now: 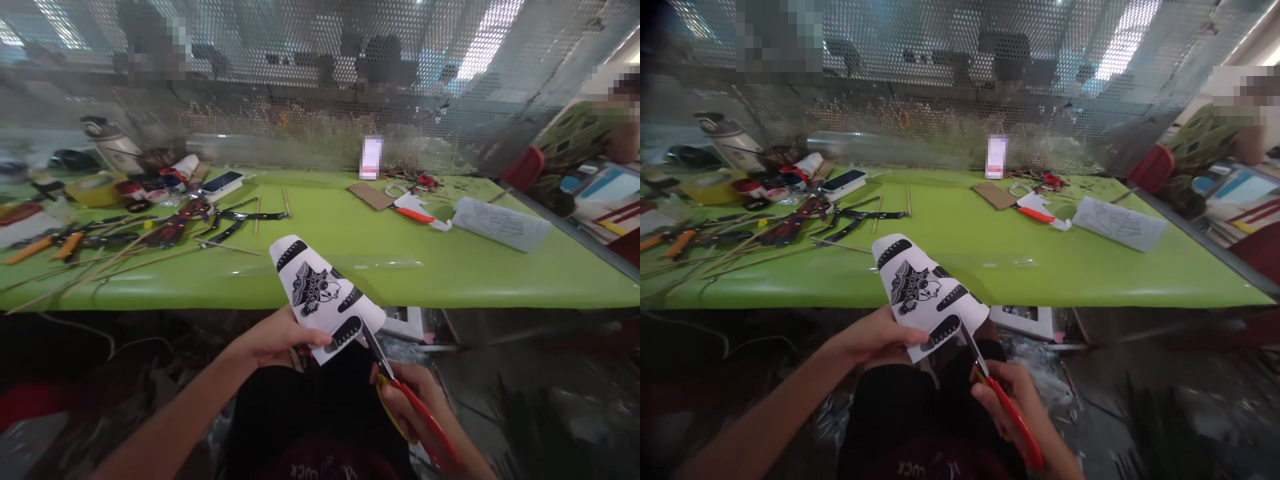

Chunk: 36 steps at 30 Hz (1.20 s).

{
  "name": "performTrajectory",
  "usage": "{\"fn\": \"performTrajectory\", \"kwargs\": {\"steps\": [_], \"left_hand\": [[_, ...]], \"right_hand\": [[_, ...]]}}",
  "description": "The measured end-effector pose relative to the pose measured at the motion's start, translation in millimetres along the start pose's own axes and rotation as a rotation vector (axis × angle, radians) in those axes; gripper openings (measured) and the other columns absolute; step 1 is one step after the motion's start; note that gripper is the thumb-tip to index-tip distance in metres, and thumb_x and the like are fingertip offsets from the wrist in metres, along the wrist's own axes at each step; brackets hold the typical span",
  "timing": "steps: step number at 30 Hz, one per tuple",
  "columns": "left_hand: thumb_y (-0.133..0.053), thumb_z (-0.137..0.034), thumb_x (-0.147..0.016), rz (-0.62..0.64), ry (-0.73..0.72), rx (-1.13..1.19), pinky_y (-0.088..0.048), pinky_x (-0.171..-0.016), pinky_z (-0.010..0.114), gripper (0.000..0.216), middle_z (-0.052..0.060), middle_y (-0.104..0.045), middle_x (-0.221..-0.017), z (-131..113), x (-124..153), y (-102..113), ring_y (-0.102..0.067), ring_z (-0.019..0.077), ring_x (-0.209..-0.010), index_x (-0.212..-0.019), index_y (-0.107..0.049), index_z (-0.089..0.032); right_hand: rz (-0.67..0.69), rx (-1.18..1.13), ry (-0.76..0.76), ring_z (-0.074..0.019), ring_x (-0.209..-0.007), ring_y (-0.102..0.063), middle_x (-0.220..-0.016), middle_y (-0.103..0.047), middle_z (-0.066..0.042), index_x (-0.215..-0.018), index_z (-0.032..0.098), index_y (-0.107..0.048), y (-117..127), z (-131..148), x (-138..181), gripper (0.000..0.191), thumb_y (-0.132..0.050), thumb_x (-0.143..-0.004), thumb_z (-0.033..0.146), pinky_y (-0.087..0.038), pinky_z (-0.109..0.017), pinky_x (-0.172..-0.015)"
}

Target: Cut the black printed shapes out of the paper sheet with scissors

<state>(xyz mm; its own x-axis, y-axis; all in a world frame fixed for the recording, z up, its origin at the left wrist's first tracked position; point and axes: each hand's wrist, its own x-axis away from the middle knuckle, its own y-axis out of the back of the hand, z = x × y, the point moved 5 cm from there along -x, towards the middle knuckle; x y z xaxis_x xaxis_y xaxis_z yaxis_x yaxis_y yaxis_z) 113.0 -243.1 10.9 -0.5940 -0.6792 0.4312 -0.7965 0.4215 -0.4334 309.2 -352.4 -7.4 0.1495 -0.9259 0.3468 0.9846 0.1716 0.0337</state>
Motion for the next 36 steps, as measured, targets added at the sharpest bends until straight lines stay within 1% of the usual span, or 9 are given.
{"fn": "performTrajectory", "kwargs": {"steps": [5,11,16,18,20,22,24,28,36], "left_hand": [[-0.088,-0.019,-0.057,-0.002,-0.040,-0.065,-0.052,-0.058,0.025,0.034,0.013,-0.075,-0.088,-4,0,6,-0.068,0.0208,-0.072,-0.088,-0.077,-0.014],[-0.086,-0.017,-0.057,0.004,-0.064,-0.165,-0.056,-0.065,0.030,0.033,0.014,-0.075,-0.088,-13,-4,9,-0.071,0.0258,-0.078,-0.089,-0.077,-0.014],[-0.075,-0.028,-0.075,0.086,-0.142,-0.165,-0.050,-0.049,0.024,0.021,0.013,-0.073,-0.079,-12,-5,-7,-0.066,0.0195,-0.060,-0.089,-0.073,-0.012],[-0.072,-0.033,-0.079,0.060,-0.159,-0.141,-0.043,-0.041,0.021,0.022,0.011,-0.070,-0.067,-6,-5,-13,-0.060,0.0149,-0.049,-0.087,-0.070,-0.012],[-0.073,-0.035,-0.080,-0.025,-0.178,-0.126,-0.033,-0.036,0.017,0.022,0.003,-0.061,-0.052,-1,-5,-17,-0.047,0.0087,-0.038,-0.081,-0.066,-0.013],[-0.074,-0.035,-0.079,-0.102,-0.204,-0.108,-0.027,-0.036,0.016,0.022,-0.003,-0.051,-0.045,1,-4,-20,-0.037,0.0056,-0.037,-0.078,-0.064,-0.015],[-0.078,-0.033,-0.076,-0.145,-0.226,-0.089,-0.026,-0.038,0.016,0.022,-0.005,-0.048,-0.047,1,-3,-22,-0.036,0.0057,-0.040,-0.077,-0.064,-0.016],[-0.079,-0.030,-0.073,-0.110,-0.263,-0.128,-0.024,-0.040,0.019,0.021,-0.003,-0.048,-0.049,-6,-2,-23,-0.034,0.0060,-0.042,-0.072,-0.065,-0.015],[-0.080,-0.028,-0.072,-0.046,-0.274,-0.319,-0.022,-0.041,0.021,0.019,0.000,-0.051,-0.049,-25,-2,-6,-0.035,0.0079,-0.041,-0.066,-0.066,-0.015]], "right_hand": [[-0.012,-0.043,-0.017,-0.0044,-0.036,-0.026,-0.046,-0.034,0.010,-0.088,0.014,-0.060,-4,-4,0,0.050,-0.066,-0.080,0.063,-0.022,-0.016,-0.034],[-0.009,-0.059,-0.025,-0.0045,-0.036,-0.027,-0.046,-0.035,0.010,-0.086,0.015,-0.059,-4,-3,1,0.049,-0.068,-0.078,0.063,-0.022,-0.016,-0.034],[-0.061,-0.020,-0.010,-0.0052,-0.037,-0.030,-0.046,-0.036,0.009,-0.085,0.015,-0.059,-4,-1,1,0.051,-0.065,-0.079,0.066,-0.023,-0.016,-0.035],[-0.082,-0.007,-0.014,-0.0057,-0.037,-0.031,-0.045,-0.036,0.009,-0.085,0.016,-0.059,-4,-2,0,0.052,-0.065,-0.078,0.067,-0.023,-0.016,-0.035],[-0.091,-0.007,-0.017,-0.0055,-0.037,-0.031,-0.046,-0.037,0.008,-0.086,0.015,-0.059,-5,-4,0,0.052,-0.064,-0.079,0.067,-0.023,-0.016,-0.035],[-0.079,-0.034,-0.013,-0.0049,-0.037,-0.029,-0.047,-0.037,0.009,-0.087,0.015,-0.059,-6,-5,0,0.052,-0.064,-0.080,0.066,-0.023,-0.017,-0.035],[-0.051,-0.075,-0.004,-0.0045,-0.036,-0.028,-0.047,-0.037,0.009,-0.090,0.015,-0.058,-7,-6,1,0.051,-0.063,-0.080,0.065,-0.023,-0.017,-0.035],[0.010,-0.105,0.022,-0.0044,-0.036,-0.028,-0.047,-0.036,0.010,-0.096,0.013,-0.058,-7,-6,2,0.052,-0.063,-0.082,0.063,-0.023,-0.017,-0.036],[0.043,-0.090,-0.013,-0.0050,-0.038,-0.027,-0.048,-0.037,0.010,-0.094,0.014,-0.058,-14,-6,-2,0.052,-0.064,-0.081,0.064,-0.021,-0.018,-0.036]]}}
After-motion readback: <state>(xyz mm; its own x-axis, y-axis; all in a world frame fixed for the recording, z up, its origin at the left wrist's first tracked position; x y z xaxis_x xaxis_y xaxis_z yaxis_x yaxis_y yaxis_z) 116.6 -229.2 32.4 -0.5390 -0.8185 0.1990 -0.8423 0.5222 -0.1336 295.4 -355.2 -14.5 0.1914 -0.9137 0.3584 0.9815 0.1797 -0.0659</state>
